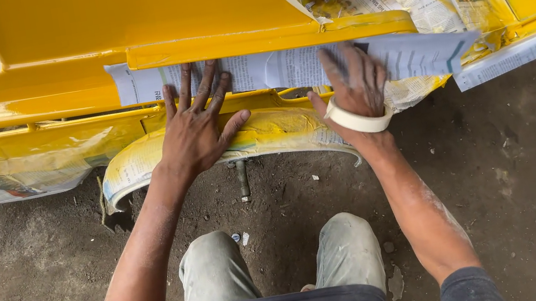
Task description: The person kneels beside a yellow vehicle frame and uses masking tape to secure newspaper sheets to the bodywork. They smooth the tape over the paper and along the edges of the vehicle's metal frame to hold the covering in place.
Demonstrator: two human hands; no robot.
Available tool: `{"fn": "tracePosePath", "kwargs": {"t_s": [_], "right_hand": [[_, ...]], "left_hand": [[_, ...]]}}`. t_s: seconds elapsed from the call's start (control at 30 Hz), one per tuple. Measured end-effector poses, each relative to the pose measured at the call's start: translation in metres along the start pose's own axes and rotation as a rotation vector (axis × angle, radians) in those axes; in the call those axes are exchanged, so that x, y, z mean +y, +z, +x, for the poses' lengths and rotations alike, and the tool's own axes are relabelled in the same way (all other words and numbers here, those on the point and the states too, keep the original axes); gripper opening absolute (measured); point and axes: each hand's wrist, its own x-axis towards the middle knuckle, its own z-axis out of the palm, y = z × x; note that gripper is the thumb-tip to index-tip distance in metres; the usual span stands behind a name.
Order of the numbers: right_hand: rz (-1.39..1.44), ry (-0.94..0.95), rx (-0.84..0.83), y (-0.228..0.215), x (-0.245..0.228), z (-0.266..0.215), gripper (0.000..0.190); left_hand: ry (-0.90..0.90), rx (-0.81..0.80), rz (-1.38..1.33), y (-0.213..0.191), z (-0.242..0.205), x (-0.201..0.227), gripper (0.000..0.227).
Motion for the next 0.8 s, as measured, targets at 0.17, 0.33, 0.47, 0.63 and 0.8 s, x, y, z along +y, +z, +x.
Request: {"fn": "tracePosePath", "kwargs": {"t_s": [0.17, 0.33, 0.47, 0.63, 0.8], "right_hand": [[0.016, -0.051, -0.098, -0.001, -0.004, 0.004, 0.076], [-0.032, -0.092, -0.083, -0.013, -0.001, -0.008, 0.076], [0.438, 0.305, 0.145, -0.003, 0.070, -0.078, 0.030], [0.669, 1.065, 0.129, 0.025, 0.161, -0.183, 0.039], [1.017, 0.994, 0.229, 0.012, 0.122, -0.181, 0.032]], "left_hand": [[-0.012, 0.000, 0.008, 0.001, -0.004, -0.002, 0.079], [-0.016, 0.008, 0.014, 0.007, -0.004, -0.004, 0.080], [0.006, 0.017, -0.004, 0.007, -0.002, -0.004, 0.075], [0.018, -0.022, -0.009, 0.000, -0.001, 0.003, 0.057], [-0.028, -0.074, -0.037, 0.002, -0.002, 0.006, 0.051]]}}
